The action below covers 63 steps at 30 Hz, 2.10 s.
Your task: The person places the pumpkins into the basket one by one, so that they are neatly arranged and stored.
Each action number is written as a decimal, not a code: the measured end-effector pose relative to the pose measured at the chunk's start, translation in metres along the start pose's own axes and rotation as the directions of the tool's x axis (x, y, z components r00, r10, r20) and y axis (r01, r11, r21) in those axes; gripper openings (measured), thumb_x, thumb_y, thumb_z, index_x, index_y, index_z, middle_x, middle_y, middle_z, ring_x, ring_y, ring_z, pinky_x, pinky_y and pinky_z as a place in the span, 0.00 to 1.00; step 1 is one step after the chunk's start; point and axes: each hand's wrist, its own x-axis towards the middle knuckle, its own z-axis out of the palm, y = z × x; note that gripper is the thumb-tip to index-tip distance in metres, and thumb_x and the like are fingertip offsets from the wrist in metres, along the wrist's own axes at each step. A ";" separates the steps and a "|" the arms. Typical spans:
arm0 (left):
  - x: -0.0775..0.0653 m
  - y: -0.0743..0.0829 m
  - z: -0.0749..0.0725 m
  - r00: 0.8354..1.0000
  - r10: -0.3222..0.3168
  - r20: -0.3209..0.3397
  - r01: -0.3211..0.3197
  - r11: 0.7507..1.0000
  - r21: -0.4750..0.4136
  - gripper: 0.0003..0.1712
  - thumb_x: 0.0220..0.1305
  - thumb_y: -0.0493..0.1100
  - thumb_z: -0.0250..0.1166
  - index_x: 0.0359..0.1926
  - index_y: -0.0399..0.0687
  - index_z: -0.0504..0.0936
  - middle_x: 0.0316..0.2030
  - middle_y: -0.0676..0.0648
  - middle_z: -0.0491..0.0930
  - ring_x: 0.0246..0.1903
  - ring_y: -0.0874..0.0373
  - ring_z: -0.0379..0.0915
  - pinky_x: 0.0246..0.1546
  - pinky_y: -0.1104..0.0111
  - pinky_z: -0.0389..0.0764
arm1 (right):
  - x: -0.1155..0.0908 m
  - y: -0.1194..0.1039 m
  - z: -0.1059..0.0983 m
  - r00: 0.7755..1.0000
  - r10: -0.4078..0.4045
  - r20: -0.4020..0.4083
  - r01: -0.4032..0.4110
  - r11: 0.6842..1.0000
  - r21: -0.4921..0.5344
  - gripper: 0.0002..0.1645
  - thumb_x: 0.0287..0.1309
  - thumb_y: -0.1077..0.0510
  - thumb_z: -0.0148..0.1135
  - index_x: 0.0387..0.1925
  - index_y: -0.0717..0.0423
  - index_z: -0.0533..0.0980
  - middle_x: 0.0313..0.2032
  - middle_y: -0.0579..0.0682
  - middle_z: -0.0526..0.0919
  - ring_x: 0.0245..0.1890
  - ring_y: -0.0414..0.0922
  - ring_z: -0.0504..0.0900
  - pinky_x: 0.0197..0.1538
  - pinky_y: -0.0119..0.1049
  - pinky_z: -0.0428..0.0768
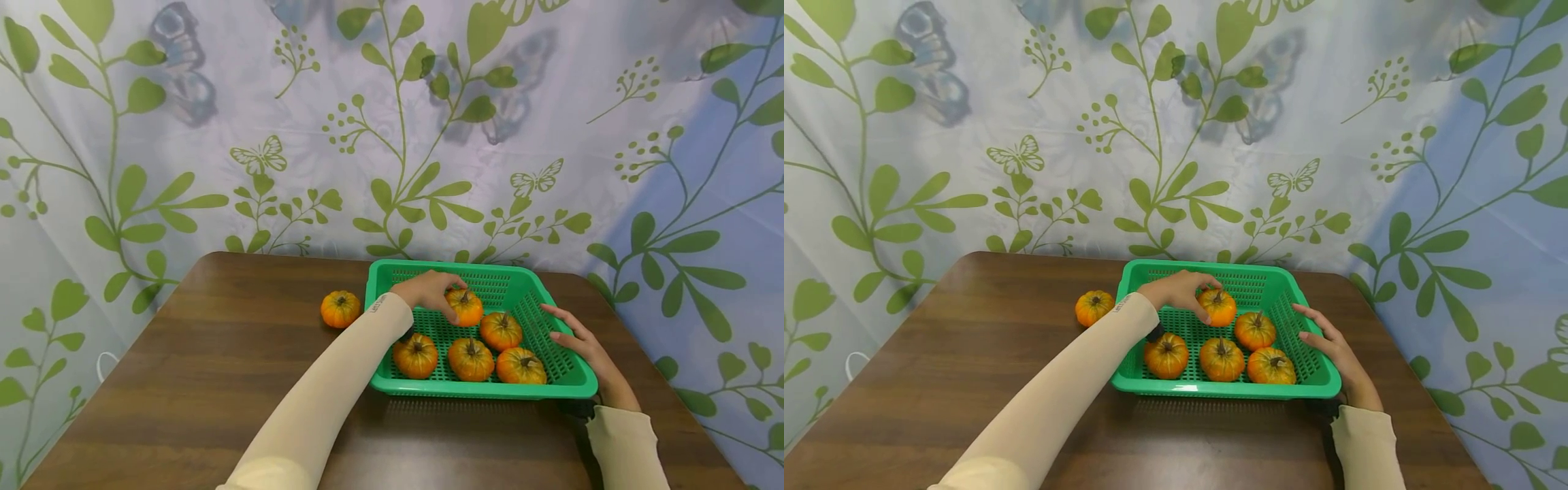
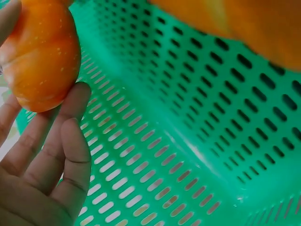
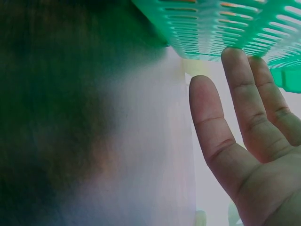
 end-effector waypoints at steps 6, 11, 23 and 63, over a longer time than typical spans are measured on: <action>0.000 0.000 0.002 0.998 -0.043 0.056 0.042 0.999 0.019 0.42 0.64 0.49 0.81 0.77 0.57 0.75 0.71 0.44 0.76 0.67 0.49 0.74 0.62 0.56 0.80 | 0.000 0.001 0.001 1.000 -0.012 -0.003 0.012 1.000 -0.011 0.35 0.81 0.65 0.47 0.83 0.42 0.64 0.71 0.26 0.58 0.64 0.26 0.67 0.53 0.22 0.74; -0.002 0.002 0.002 0.993 -0.078 0.088 0.076 0.997 0.032 0.42 0.64 0.51 0.81 0.77 0.61 0.75 0.72 0.46 0.76 0.69 0.50 0.73 0.63 0.55 0.80 | 0.000 0.000 0.001 1.000 -0.013 -0.003 0.013 1.000 -0.014 0.35 0.81 0.65 0.48 0.83 0.42 0.64 0.71 0.26 0.59 0.65 0.24 0.65 0.54 0.22 0.73; 0.002 0.003 0.010 0.987 -0.098 0.130 0.087 0.993 0.085 0.41 0.63 0.55 0.81 0.75 0.65 0.76 0.73 0.48 0.74 0.68 0.52 0.72 0.63 0.55 0.79 | 0.000 0.001 0.001 1.000 -0.005 -0.005 0.004 0.998 -0.064 0.35 0.82 0.63 0.47 0.85 0.48 0.60 0.71 0.26 0.58 0.65 0.21 0.61 0.54 0.23 0.71; -0.016 0.018 -0.023 0.987 0.038 0.154 -0.013 0.987 -0.160 0.47 0.74 0.48 0.73 0.85 0.51 0.61 0.81 0.39 0.63 0.80 0.45 0.60 0.73 0.53 0.72 | 0.002 0.002 0.000 1.000 -0.012 0.003 0.012 1.000 -0.015 0.35 0.82 0.65 0.47 0.84 0.46 0.61 0.81 0.61 0.50 0.64 0.25 0.66 0.53 0.22 0.74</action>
